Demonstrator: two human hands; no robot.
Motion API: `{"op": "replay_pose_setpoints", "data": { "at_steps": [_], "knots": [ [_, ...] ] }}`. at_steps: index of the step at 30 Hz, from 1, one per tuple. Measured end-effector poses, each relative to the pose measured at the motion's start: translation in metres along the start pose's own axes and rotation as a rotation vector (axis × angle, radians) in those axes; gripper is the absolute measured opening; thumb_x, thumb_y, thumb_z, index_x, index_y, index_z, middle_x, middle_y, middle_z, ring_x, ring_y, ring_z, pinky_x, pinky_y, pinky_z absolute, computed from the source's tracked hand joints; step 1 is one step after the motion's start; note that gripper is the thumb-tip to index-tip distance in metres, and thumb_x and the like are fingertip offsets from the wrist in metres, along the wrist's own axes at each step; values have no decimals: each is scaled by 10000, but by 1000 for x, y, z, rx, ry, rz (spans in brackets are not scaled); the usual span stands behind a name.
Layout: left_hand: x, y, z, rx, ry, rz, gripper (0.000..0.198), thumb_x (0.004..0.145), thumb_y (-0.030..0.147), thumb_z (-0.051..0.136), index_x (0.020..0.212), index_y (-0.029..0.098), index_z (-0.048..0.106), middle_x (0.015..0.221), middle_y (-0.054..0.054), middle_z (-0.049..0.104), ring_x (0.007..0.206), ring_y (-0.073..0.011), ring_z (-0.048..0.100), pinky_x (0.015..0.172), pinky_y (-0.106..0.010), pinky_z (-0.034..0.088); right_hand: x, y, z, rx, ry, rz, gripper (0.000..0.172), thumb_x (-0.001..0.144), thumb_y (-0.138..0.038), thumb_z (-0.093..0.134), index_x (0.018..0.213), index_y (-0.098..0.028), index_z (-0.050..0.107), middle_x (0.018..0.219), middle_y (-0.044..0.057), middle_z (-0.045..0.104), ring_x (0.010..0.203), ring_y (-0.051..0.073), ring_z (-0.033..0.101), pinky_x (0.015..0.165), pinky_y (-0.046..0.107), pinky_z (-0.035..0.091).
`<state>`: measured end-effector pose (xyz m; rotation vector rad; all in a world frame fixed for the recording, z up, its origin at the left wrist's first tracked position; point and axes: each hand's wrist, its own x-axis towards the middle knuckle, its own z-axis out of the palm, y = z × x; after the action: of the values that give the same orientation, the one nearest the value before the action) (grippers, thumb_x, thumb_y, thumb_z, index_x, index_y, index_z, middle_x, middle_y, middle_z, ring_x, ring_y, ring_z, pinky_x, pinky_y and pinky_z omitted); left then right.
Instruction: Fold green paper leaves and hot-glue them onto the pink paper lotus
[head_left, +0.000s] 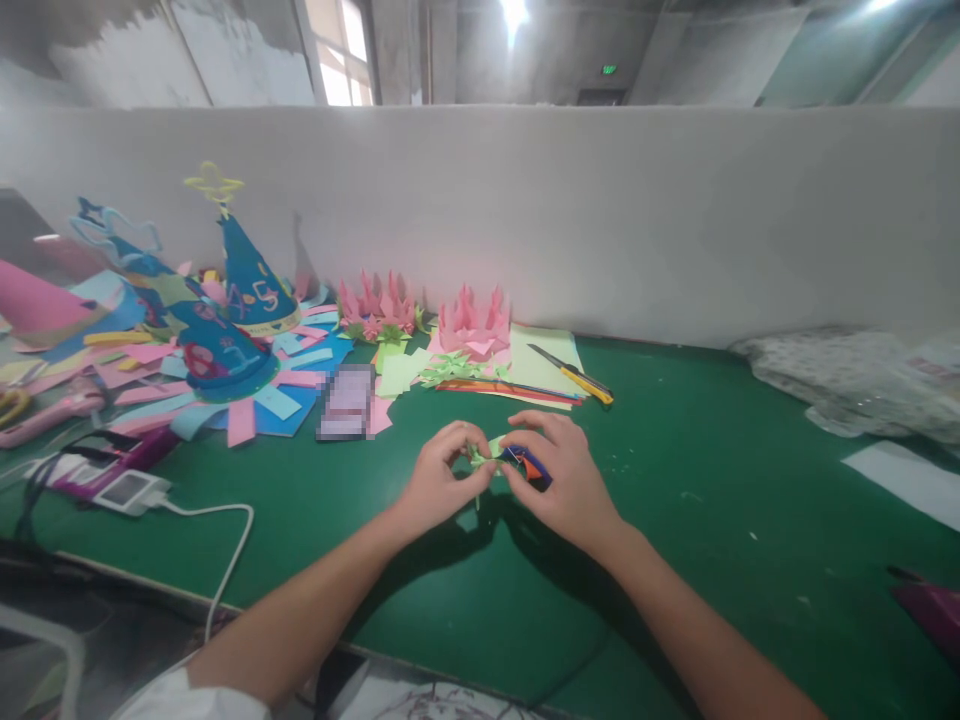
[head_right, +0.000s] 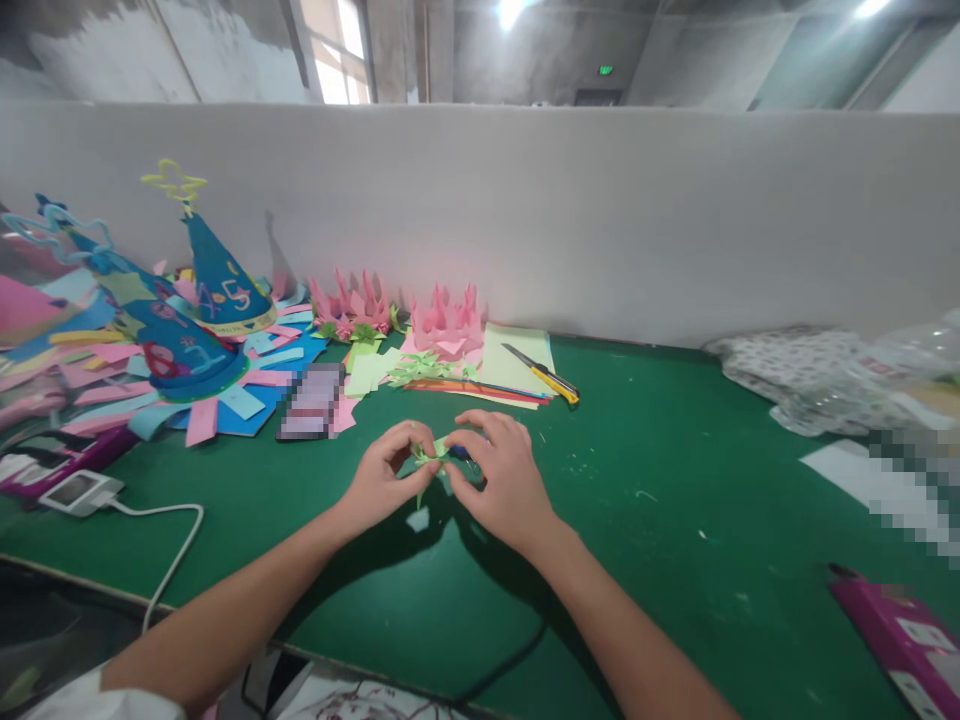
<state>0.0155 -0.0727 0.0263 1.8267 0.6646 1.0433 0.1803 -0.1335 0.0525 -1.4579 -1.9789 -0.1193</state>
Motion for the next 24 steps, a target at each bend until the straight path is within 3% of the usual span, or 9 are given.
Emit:
{"op": "replay_pose_setpoints", "data": {
  "at_steps": [18, 24],
  "knots": [
    [0, -4, 2, -229, -59, -224, 130, 688, 233, 625, 752, 146, 553, 726, -11, 570, 653, -94, 527, 632, -210, 443, -2, -2, 0, -93, 29, -112, 122, 828, -256, 548, 854, -265, 667, 1013, 31, 612, 974, 194, 496, 838, 357, 335],
    [3, -3, 3, -309, -72, -331, 236, 639, 305, 689, 733, 134, 556, 648, 4, 551, 536, -64, 478, 501, -182, 384, -2, 0, -1, -112, 5, -121, 121, 833, -276, 543, 831, -258, 663, 992, 24, 627, 959, 188, 495, 830, 353, 317]
  ]
}}
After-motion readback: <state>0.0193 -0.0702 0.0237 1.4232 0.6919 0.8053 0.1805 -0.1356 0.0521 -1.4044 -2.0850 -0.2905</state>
